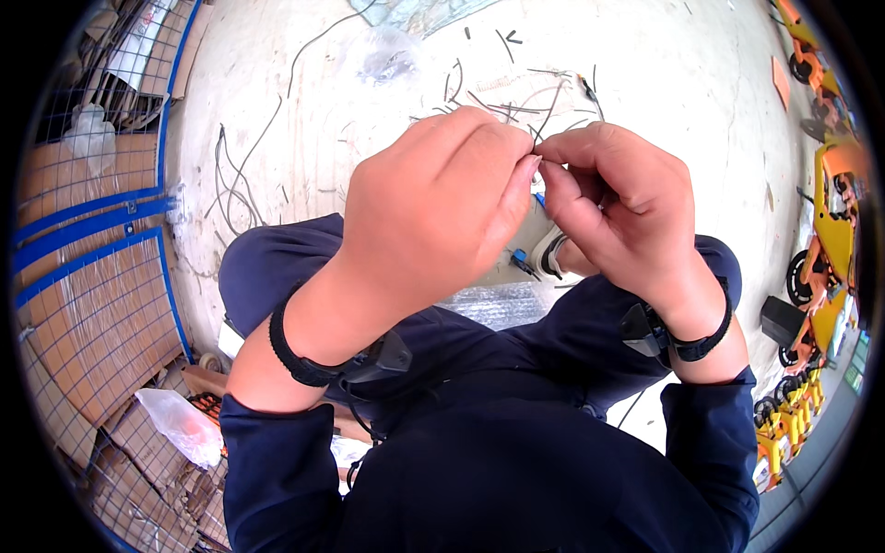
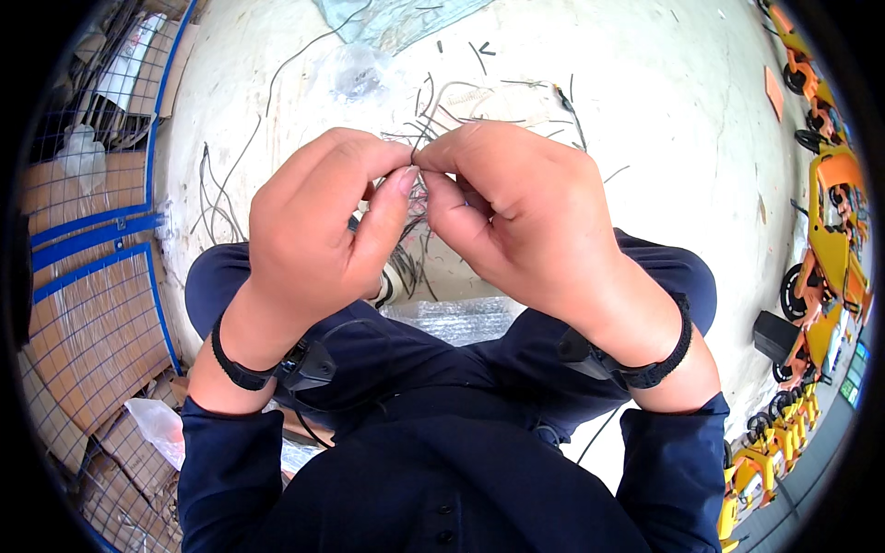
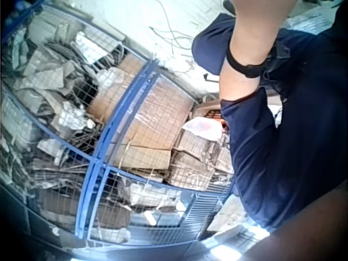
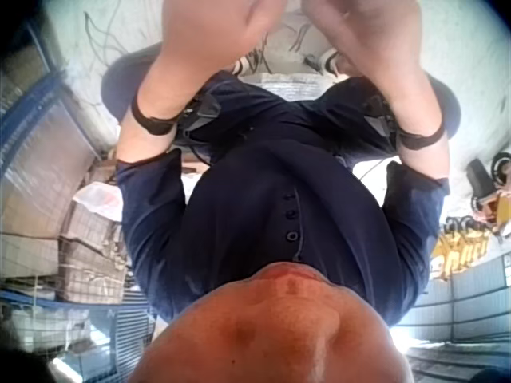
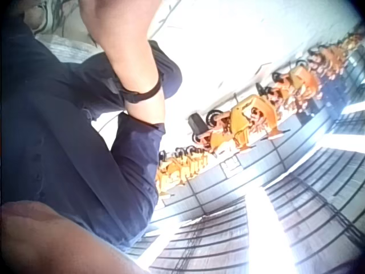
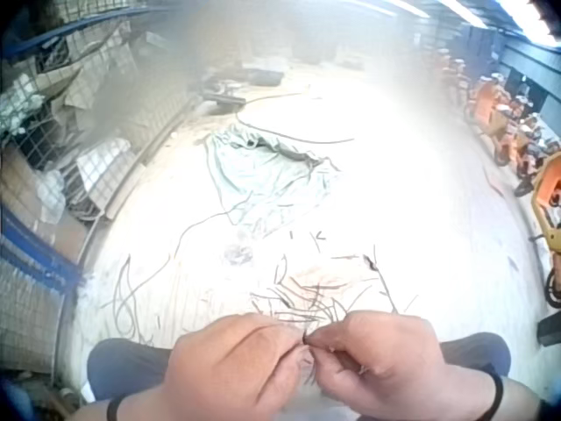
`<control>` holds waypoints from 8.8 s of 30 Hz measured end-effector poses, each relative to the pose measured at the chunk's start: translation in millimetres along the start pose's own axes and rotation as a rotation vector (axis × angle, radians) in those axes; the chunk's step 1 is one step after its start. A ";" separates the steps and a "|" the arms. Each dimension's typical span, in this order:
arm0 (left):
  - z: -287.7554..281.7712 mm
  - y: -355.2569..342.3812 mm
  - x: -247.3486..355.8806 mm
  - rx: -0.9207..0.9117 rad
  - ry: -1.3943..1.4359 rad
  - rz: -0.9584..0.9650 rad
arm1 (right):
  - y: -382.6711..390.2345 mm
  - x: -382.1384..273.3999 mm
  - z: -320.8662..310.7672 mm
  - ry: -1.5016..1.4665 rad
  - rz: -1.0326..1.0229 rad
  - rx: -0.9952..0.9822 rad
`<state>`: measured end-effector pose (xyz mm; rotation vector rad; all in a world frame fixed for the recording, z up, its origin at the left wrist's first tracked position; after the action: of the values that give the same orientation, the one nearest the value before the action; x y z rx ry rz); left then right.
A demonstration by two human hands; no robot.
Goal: The person trims and strips thin black wires using shears while holding the wire ends by hand.
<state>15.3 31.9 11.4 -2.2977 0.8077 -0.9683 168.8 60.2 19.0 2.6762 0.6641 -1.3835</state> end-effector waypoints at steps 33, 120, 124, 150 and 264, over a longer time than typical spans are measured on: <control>-11.9 -5.6 -9.6 -0.054 0.183 -0.117 | 1.7 -2.8 -7.1 -0.185 0.219 -0.158; 1.0 -4.8 -2.5 0.065 0.304 -0.027 | -0.5 4.8 -0.9 -0.433 0.139 -0.309; 1.8 -4.9 -1.0 0.060 0.253 -0.031 | -0.5 4.4 1.0 -0.366 0.082 -0.286; -2.2 1.0 -4.3 0.029 0.298 -0.247 | 1.3 0.8 0.6 -0.477 0.180 -0.303; -15.7 -13.4 -8.6 -0.025 0.399 0.024 | 1.5 11.9 -1.0 -0.774 0.387 -0.507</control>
<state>2.8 43.6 25.9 -2.1372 1.0053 -1.4383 176.2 63.3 9.9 1.5871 0.3197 -1.6640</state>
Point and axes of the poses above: each hand's wrist, its own y-axis away from the middle knuckle, its own z-axis out of the palm, x = y × z, the point moved 4 cm from there along -y, towards the middle knuckle, and after that the axes turned 11 degrees about z, right-handed, at the moved point
